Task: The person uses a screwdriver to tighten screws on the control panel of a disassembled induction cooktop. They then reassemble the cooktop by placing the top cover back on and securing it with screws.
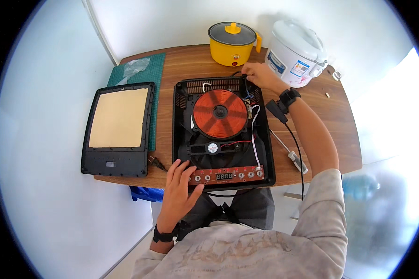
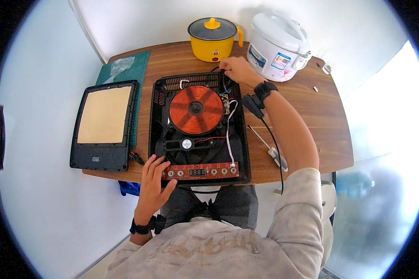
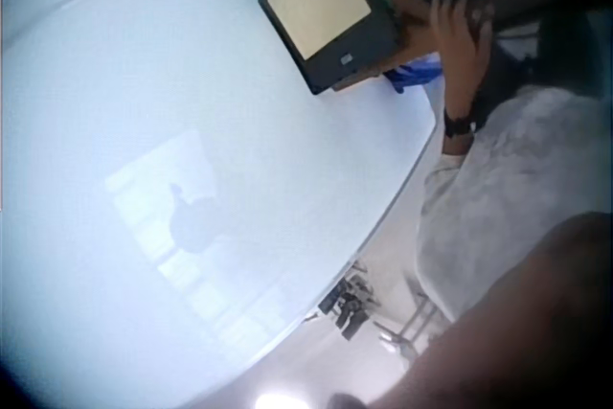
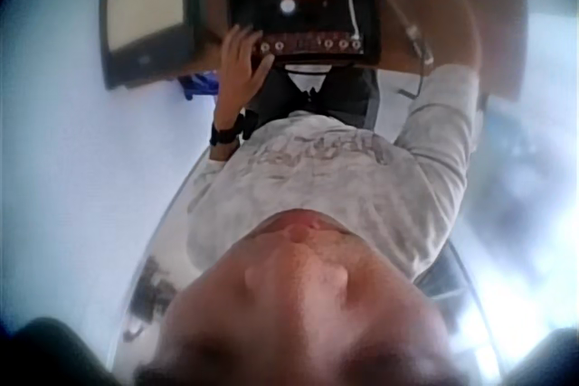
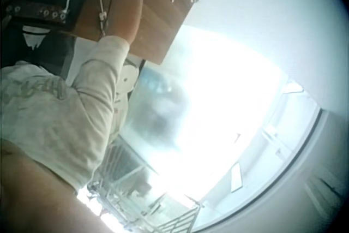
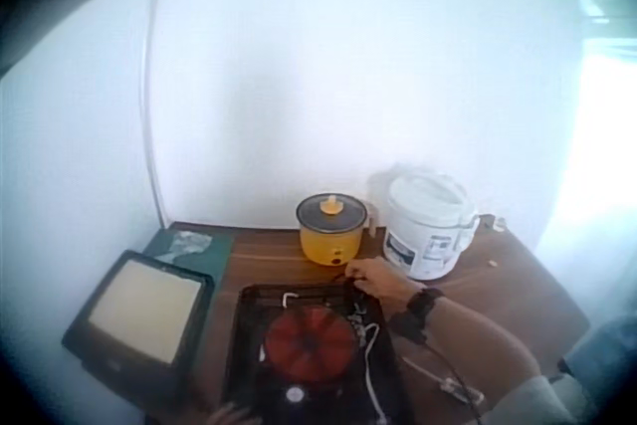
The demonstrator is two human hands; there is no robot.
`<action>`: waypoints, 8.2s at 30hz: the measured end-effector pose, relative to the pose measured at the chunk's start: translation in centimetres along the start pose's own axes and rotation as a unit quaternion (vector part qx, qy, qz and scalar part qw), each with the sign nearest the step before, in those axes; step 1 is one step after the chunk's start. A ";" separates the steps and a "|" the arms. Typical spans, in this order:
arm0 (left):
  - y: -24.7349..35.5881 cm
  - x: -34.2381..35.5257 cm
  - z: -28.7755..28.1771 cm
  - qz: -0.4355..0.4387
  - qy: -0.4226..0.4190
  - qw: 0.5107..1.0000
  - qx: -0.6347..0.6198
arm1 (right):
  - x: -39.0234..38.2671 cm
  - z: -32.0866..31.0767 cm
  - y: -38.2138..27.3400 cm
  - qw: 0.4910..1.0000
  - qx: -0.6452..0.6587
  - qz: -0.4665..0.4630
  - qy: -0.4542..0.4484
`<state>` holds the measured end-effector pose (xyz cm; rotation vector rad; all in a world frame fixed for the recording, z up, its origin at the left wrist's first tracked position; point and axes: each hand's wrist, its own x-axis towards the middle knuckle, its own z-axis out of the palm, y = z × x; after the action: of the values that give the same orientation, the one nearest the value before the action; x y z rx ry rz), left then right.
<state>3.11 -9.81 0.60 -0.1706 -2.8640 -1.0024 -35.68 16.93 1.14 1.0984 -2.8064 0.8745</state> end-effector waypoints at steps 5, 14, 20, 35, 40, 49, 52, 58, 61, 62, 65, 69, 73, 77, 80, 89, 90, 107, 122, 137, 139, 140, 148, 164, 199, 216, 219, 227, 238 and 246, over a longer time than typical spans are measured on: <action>0.0 0.2 0.0 0.000 -0.001 1.000 -0.002 | -0.4 0.6 1.1 0.998 0.042 0.028 0.047; 0.1 0.3 -0.1 0.004 -0.002 1.000 -0.010 | -0.9 1.3 1.5 0.994 0.057 0.009 0.094; -0.2 0.0 -0.1 0.001 -0.003 1.000 -0.006 | 0.0 0.4 -0.1 0.998 0.014 -0.007 0.058; -0.2 -0.1 -0.2 0.000 -0.004 1.000 -0.016 | 1.5 -1.2 0.1 0.989 -0.115 -0.091 -0.001; -0.5 0.1 0.0 0.009 -0.004 1.000 -0.014 | 1.5 -1.8 -0.2 0.991 -0.114 -0.052 -0.042; -0.3 0.1 0.0 0.019 0.014 1.000 0.000 | 1.8 -1.6 -0.4 0.988 -0.118 -0.073 -0.061; -0.3 0.2 -0.1 0.025 0.016 1.000 -0.002 | 1.8 -1.2 0.4 0.991 -0.105 -0.069 -0.054; -0.4 0.1 -0.2 0.006 -0.002 1.000 -0.015 | 2.4 -0.8 0.3 0.982 -0.137 -0.108 -0.074; -0.5 0.3 -0.1 0.013 -0.004 1.000 -0.010 | 2.8 -1.2 0.8 0.980 -0.144 -0.093 -0.097; -0.5 0.4 0.0 0.018 0.001 1.000 -0.007 | 2.9 -1.4 1.1 0.979 -0.150 -0.081 -0.112; -0.6 0.0 -0.1 0.009 0.004 1.000 -0.003 | 3.7 -1.2 -1.1 0.982 -0.100 0.033 -0.154; -0.3 -0.1 -0.2 0.001 -0.003 1.000 -0.016 | 3.0 -1.4 0.3 0.990 -0.046 0.017 -0.134; -0.3 -0.1 0.1 0.007 0.007 1.000 -0.004 | 1.6 -1.5 1.0 0.988 -0.063 0.000 -0.140; -0.5 -0.2 0.2 0.012 0.013 1.000 0.002 | 0.5 -0.9 0.1 0.981 -0.123 -0.004 -0.150; -0.6 0.0 0.2 0.013 0.024 1.000 -0.013 | -2.1 -0.6 -0.1 0.984 -0.124 -0.034 -0.127; -1.0 0.3 0.5 -0.006 0.023 0.999 -0.046 | -14.2 -4.4 -8.0 0.993 -0.081 -0.066 0.045; -1.2 0.5 0.8 0.002 0.028 0.998 -0.048 | -16.3 -4.7 -9.4 0.996 -0.071 -0.024 0.047; -1.8 0.5 1.2 0.049 0.047 0.997 -0.033 | -27.8 2.0 -16.0 0.993 0.044 0.105 0.018; -0.8 -0.1 -2.2 0.044 0.049 0.997 -0.041 | -29.0 3.5 -16.8 0.989 0.032 0.095 0.107; -18.8 -10.4 -11.5 -0.266 0.283 0.748 -0.538 | -35.4 3.6 -19.7 0.959 0.105 0.229 0.133; -19.2 -8.8 -11.7 -0.292 0.247 0.737 -0.557 | -35.9 3.6 -19.8 0.957 0.108 0.231 0.136; -20.2 -8.1 -11.6 -0.279 0.244 0.729 -0.575 | -36.1 3.7 -19.8 0.957 0.111 0.231 0.138; -19.7 -4.6 -11.5 -0.244 0.288 0.735 -0.564 | -38.8 3.6 -19.7 0.947 0.114 0.269 0.134; -13.1 -2.4 -14.2 -0.152 0.390 0.746 -0.519 | -39.1 2.3 -20.6 0.953 0.121 0.242 0.138; 3.2 -6.5 -3.1 0.266 0.102 0.941 0.182 | -20.6 3.9 -23.9 0.679 0.702 0.215 0.012; -5.6 -8.5 -6.7 -0.218 0.203 0.903 -0.309 | -23.1 5.2 -23.2 0.673 0.704 0.218 0.065; -4.3 -7.4 -6.6 -0.220 0.129 0.859 -0.444 | -24.0 5.0 -22.2 0.693 0.690 0.190 0.087; -2.1 -0.9 -2.8 -0.069 0.151 0.940 -0.298 | -24.5 4.4 -17.8 0.793 0.549 0.196 0.178; -1.8 2.6 -0.5 -0.012 0.178 0.970 -0.165 | -23.5 5.6 -15.7 0.933 0.089 0.280 0.208; -1.4 2.7 -0.2 0.011 0.194 0.971 -0.141 | -23.7 6.3 -14.8 0.930 0.107 0.267 0.229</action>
<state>0.21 -10.84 0.22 -0.0221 -2.3595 -1.2744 -7.29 19.76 -1.56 0.0696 -2.6534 1.2918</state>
